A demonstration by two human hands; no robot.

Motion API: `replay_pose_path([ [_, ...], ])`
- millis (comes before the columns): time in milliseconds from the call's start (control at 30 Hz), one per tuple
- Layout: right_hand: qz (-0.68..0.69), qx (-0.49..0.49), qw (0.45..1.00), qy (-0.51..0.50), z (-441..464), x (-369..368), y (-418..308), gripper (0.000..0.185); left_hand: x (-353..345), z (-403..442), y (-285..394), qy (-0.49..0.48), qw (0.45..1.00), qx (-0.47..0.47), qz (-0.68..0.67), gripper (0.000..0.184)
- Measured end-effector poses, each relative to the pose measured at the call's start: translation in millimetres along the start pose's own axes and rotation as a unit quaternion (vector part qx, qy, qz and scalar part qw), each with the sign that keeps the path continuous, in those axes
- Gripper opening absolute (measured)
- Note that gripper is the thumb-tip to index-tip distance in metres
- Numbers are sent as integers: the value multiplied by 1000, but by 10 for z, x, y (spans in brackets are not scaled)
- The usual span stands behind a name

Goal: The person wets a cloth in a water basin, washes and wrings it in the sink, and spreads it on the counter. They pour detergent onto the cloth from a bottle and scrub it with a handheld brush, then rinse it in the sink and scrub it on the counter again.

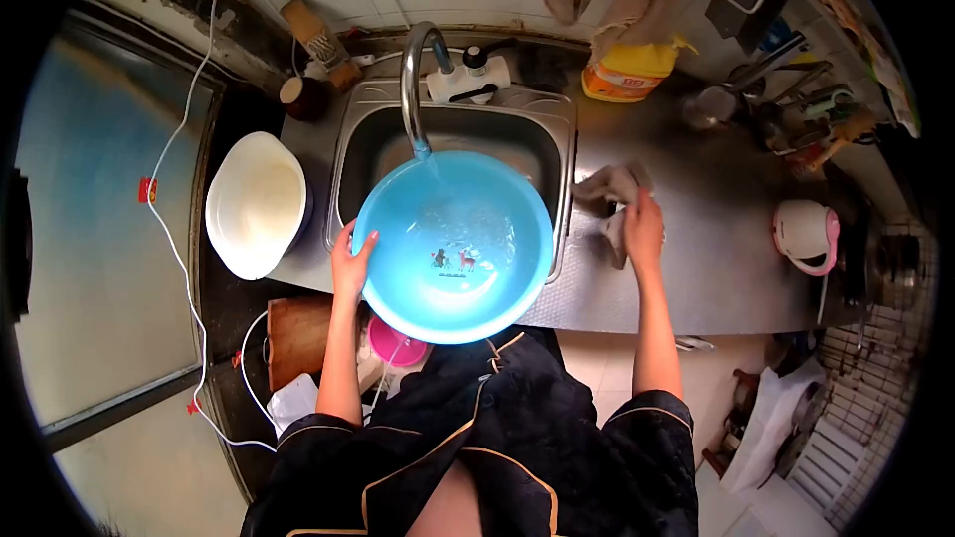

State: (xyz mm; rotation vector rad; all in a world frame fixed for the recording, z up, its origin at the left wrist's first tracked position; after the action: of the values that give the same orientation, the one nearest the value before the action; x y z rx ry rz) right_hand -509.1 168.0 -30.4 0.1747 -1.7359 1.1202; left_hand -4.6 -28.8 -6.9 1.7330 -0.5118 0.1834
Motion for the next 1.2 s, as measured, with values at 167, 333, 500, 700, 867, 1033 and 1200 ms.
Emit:
replay_pose_path([
  [167,532,-89,829,149,-58,497,-521,42,5,-40,-2,28,998,44,-20,45],
  [333,485,-16,874,-8,-49,269,-1214,57,-20,1,-22,25,998,34,-45,44],
  [500,549,-9,821,-155,-206,-347,-2093,46,1,-19,46,33,999,16,-36,39],
  [700,579,-106,802,-102,-284,-890,-2464,19,-29,-60,48,49,998,19,-46,39],
  [867,530,-96,840,-65,-237,-983,-2318,17,-49,-48,-63,52,996,11,-66,39],
  [1033,434,-36,878,-200,-271,-836,-2238,16,-40,-83,-20,52,996,30,-73,37],
  [1200,-52,375,880,-288,-595,-815,-1989,33,-104,-106,-5,76,989,42,-120,36],
])
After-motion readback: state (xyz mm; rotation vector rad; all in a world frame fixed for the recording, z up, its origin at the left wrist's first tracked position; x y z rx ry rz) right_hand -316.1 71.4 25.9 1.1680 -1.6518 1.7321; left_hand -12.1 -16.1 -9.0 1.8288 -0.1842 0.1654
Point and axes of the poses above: each hand's wrist, its own z-axis towards the middle knuckle, its own x-axis out of the back of the hand, y = z × x, the point moved 3 cm from there along z, towards the middle knuckle, and after that the axes turned 6 degrees about z, right-handed, at the moved point
